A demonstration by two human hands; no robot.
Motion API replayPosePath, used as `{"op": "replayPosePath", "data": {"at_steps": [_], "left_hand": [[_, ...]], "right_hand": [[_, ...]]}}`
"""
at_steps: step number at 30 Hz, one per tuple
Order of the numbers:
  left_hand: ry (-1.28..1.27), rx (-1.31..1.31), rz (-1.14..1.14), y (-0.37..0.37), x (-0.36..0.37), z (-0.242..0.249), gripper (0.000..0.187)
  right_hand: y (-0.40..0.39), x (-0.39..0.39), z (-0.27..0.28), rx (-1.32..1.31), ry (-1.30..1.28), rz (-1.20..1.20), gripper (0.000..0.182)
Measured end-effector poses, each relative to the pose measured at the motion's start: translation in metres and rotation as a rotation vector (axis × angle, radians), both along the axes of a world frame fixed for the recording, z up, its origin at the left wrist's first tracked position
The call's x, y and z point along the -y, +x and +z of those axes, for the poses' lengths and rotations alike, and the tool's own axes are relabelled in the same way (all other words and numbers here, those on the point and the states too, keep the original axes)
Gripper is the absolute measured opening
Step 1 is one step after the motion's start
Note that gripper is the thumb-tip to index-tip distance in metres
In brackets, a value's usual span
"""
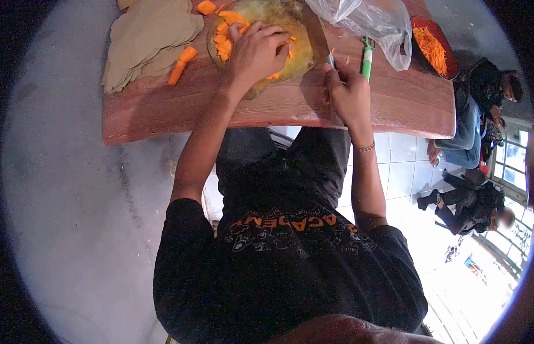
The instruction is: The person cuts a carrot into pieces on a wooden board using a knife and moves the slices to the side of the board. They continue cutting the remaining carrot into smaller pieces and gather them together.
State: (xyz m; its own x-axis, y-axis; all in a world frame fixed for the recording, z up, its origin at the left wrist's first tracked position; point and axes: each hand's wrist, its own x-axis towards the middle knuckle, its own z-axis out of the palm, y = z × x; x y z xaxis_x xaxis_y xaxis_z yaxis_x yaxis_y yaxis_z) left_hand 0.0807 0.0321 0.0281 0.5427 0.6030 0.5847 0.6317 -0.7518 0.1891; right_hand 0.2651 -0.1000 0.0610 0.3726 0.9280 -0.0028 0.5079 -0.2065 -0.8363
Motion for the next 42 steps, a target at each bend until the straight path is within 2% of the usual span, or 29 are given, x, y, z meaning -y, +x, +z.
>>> {"op": "replayPosePath", "data": {"at_steps": [4, 10, 12, 13, 14, 15, 19, 21, 22, 24, 25, 27, 31, 33, 37, 39, 42], "left_hand": [[-0.057, -0.042, 0.024, 0.001, 0.001, 0.004, 0.019], [-0.105, -0.065, 0.031, 0.005, -0.009, 0.013, 0.017], [-0.371, -0.037, 0.005, 0.005, -0.011, 0.022, 0.018], [-0.371, -0.037, 0.005, 0.006, -0.018, 0.008, 0.018], [-0.433, 0.083, -0.046, 0.009, -0.030, -0.014, 0.020], [-0.493, 0.203, -0.097, 0.012, -0.030, -0.011, 0.022], [-0.368, 0.043, -0.038, 0.010, -0.018, 0.003, 0.024], [-0.122, -0.003, -0.027, 0.009, -0.014, 0.007, 0.019], [-0.122, -0.004, -0.028, 0.009, -0.011, 0.010, 0.019], [-0.399, 0.090, 0.001, 0.014, -0.005, 0.018, 0.020], [-0.399, 0.089, -0.001, 0.017, 0.000, 0.021, 0.020], [-0.621, 0.128, 0.044, 0.024, 0.008, 0.026, 0.022], [-0.544, 0.127, 0.050, 0.032, 0.013, 0.018, 0.023], [-0.362, 0.075, 0.100, 0.032, 0.016, 0.015, 0.021], [-0.416, 0.125, -0.010, 0.020, 0.011, 0.014, 0.020], [-0.036, 0.058, -0.066, 0.014, 0.010, 0.009, 0.024], [-0.088, 0.024, -0.067, 0.013, 0.007, 0.001, 0.026]], "right_hand": [[0.005, -0.002, 0.001, -0.009, 0.088, 0.033, 0.029], [-0.001, 0.011, 0.014, -0.050, -0.135, 0.038, 0.032], [0.000, 0.013, 0.008, 0.025, -0.002, 0.042, 0.031], [-0.001, 0.014, 0.009, 0.025, -0.003, 0.042, 0.031], [-0.002, 0.015, 0.011, 0.004, 0.005, 0.037, 0.031], [-0.002, 0.016, 0.012, -0.018, 0.012, 0.031, 0.032], [0.003, 0.018, 0.006, -0.103, -0.028, 0.019, 0.034], [0.003, 0.020, 0.010, -0.063, -0.036, 0.051, 0.033], [0.002, 0.022, 0.015, -0.064, -0.037, 0.050, 0.033], [0.002, 0.025, 0.029, -0.010, -0.166, 0.025, 0.030], [0.002, 0.026, 0.031, -0.011, -0.166, 0.024, 0.030], [0.003, 0.028, 0.033, -0.101, -0.157, 0.037, 0.031], [0.007, 0.025, 0.017, -0.083, -0.044, 0.041, 0.032], [0.004, 0.024, 0.019, 0.014, -0.085, 0.024, 0.033], [0.000, 0.021, 0.025, 0.019, -0.126, 0.048, 0.034], [-0.003, 0.020, 0.025, 0.024, -0.119, 0.036, 0.035], [-0.005, 0.015, 0.022, 0.003, -0.124, 0.036, 0.035]]}}
